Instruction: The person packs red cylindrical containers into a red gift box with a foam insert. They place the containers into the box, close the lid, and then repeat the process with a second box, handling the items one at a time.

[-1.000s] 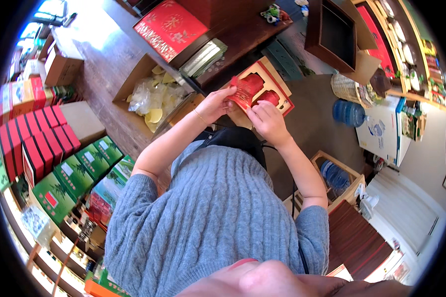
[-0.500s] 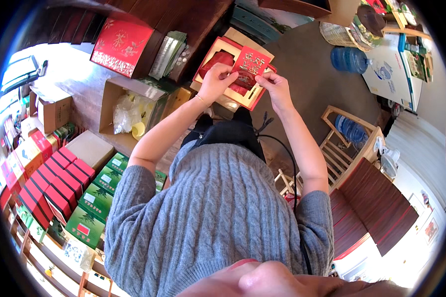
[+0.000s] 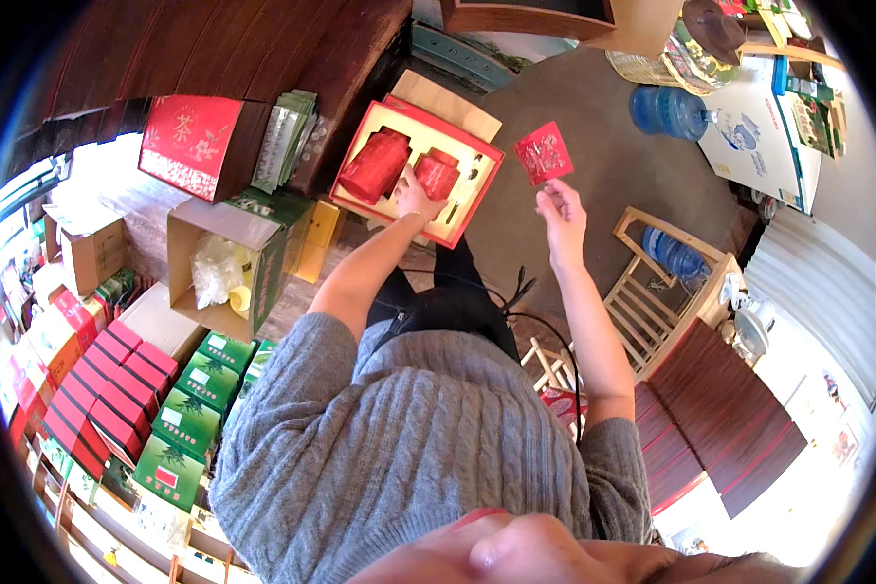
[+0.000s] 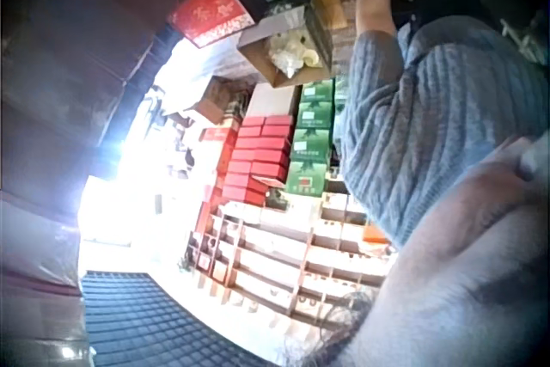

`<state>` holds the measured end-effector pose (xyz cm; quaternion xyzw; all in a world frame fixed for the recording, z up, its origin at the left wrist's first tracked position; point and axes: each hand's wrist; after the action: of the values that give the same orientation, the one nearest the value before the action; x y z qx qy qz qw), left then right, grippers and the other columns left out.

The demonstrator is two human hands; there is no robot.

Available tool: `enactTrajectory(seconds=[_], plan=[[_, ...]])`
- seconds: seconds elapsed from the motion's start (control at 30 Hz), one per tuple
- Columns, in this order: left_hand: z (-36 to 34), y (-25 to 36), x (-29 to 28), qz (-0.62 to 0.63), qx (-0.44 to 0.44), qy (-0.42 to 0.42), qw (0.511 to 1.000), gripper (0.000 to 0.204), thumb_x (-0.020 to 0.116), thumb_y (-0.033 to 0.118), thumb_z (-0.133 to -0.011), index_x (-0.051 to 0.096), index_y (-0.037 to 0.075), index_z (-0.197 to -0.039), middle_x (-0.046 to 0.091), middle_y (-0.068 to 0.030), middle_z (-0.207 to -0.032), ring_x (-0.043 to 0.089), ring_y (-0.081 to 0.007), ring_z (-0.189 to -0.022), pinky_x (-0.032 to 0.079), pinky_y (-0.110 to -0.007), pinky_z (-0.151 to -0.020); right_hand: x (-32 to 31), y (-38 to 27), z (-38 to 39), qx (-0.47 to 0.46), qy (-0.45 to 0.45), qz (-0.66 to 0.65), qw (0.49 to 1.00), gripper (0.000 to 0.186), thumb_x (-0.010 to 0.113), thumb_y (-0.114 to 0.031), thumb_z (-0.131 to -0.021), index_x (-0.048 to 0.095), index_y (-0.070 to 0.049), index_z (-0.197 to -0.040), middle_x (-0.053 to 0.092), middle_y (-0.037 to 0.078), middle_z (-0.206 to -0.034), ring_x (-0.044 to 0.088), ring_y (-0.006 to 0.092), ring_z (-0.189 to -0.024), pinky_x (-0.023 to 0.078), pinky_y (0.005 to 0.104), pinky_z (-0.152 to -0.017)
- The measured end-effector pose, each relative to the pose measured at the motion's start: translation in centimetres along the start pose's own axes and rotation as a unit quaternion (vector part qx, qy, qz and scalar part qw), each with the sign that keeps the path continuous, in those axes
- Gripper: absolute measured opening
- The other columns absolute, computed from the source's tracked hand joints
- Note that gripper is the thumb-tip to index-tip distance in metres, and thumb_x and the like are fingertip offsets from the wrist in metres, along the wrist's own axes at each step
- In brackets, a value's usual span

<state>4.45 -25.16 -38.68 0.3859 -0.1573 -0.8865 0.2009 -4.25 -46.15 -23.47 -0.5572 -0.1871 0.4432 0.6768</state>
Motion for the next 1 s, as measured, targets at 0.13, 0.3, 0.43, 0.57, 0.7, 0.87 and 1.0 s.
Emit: enactTrajectory(seconds=[0.13,0.3,0.43,0.57,0.7,0.87,1.0], plan=[[-0.1,-2.1,4.1,0.119,-0.032,0.194,0.973,0.096,0.078,0.027,-0.064,0.022,-0.001,-0.137,0.038,-0.0292,-0.129,0.037,-0.0433,-0.122,0.036,-0.045,-0.100,2.0,-0.6,-1.1,-0.042,-0.120,0.124,0.984,0.060,0.060,0.001,-0.082,0.038,-0.010,-0.136,0.049,0.011,-0.121,0.053,0.0179,-0.104,0.047,0.0316,-0.088],[-0.8,-9.5,8.1,0.368,-0.197,0.159,0.894,0.060,0.068,0.028,-0.078,0.043,-0.004,-0.122,0.052,-0.0218,-0.114,0.053,-0.0354,-0.104,0.045,-0.040,-0.089,8.8,3.3,-4.9,-0.124,-0.330,0.299,0.887,0.075,0.057,0.002,-0.080,0.023,-0.012,-0.144,0.036,0.020,-0.140,0.040,0.0338,-0.125,0.034,0.0405,-0.106],[-0.7,-7.8,2.3,0.598,-0.266,-0.042,0.755,0.042,0.060,0.025,-0.086,0.049,0.000,-0.118,0.058,-0.0112,-0.104,0.059,-0.0266,-0.091,0.047,-0.037,-0.085,13.1,8.7,-7.8,-0.201,-0.357,0.403,0.818,0.083,0.064,-0.009,-0.079,0.015,-0.017,-0.146,0.030,0.025,-0.140,0.037,0.0380,-0.127,0.033,0.0409,-0.107],[-3.6,-10.1,1.2,0.665,-0.300,-0.178,0.661,0.058,0.059,0.036,-0.084,0.041,0.001,-0.127,0.049,-0.0175,-0.123,0.048,-0.0278,-0.116,0.037,-0.046,-0.100,15.2,9.9,-8.4,-0.122,-0.372,0.356,0.849,0.096,0.070,-0.014,-0.074,0.008,-0.013,-0.147,0.046,0.024,-0.127,0.046,0.0370,-0.117,0.039,0.0408,-0.100],[-3.5,-9.1,1.2,0.646,-0.339,-0.149,0.667,0.067,0.056,0.043,-0.085,0.035,0.001,-0.133,0.041,-0.0208,-0.134,0.041,-0.0327,-0.124,0.031,-0.048,-0.104,15.5,8.3,-7.4,-0.112,-0.344,0.333,0.871,0.094,0.071,-0.013,-0.072,0.015,-0.006,-0.146,0.051,0.024,-0.121,0.049,0.0369,-0.113,0.039,0.0417,-0.098],[0.5,-6.6,-1.1,0.682,-0.296,-0.176,0.645,0.065,0.040,0.053,-0.091,0.037,0.005,-0.134,0.048,-0.0214,-0.129,0.046,-0.0352,-0.121,0.032,-0.050,-0.103,13.7,7.8,-5.7,-0.161,-0.285,0.245,0.913,0.091,0.070,-0.013,-0.073,0.016,-0.003,-0.145,0.048,0.023,-0.126,0.049,0.0343,-0.115,0.037,0.0395,-0.100],[3.1,-5.1,-2.9,0.704,-0.270,-0.187,0.630,0.066,0.036,0.060,-0.091,0.043,0.008,-0.130,0.052,-0.0146,-0.126,0.050,-0.0286,-0.116,0.037,-0.051,-0.098,13.1,4.5,-3.7,-0.180,-0.257,0.107,0.943,0.089,0.070,-0.010,-0.074,0.017,-0.002,-0.145,0.048,0.020,-0.127,0.048,0.0299,-0.117,0.036,0.0381,-0.101]])
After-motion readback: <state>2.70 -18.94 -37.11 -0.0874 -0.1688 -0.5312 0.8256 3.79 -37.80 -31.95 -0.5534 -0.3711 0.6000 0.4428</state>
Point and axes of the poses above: each hand's wrist, its own z-axis away from the middle knuckle, its own x-axis out of the palm, y = z × x
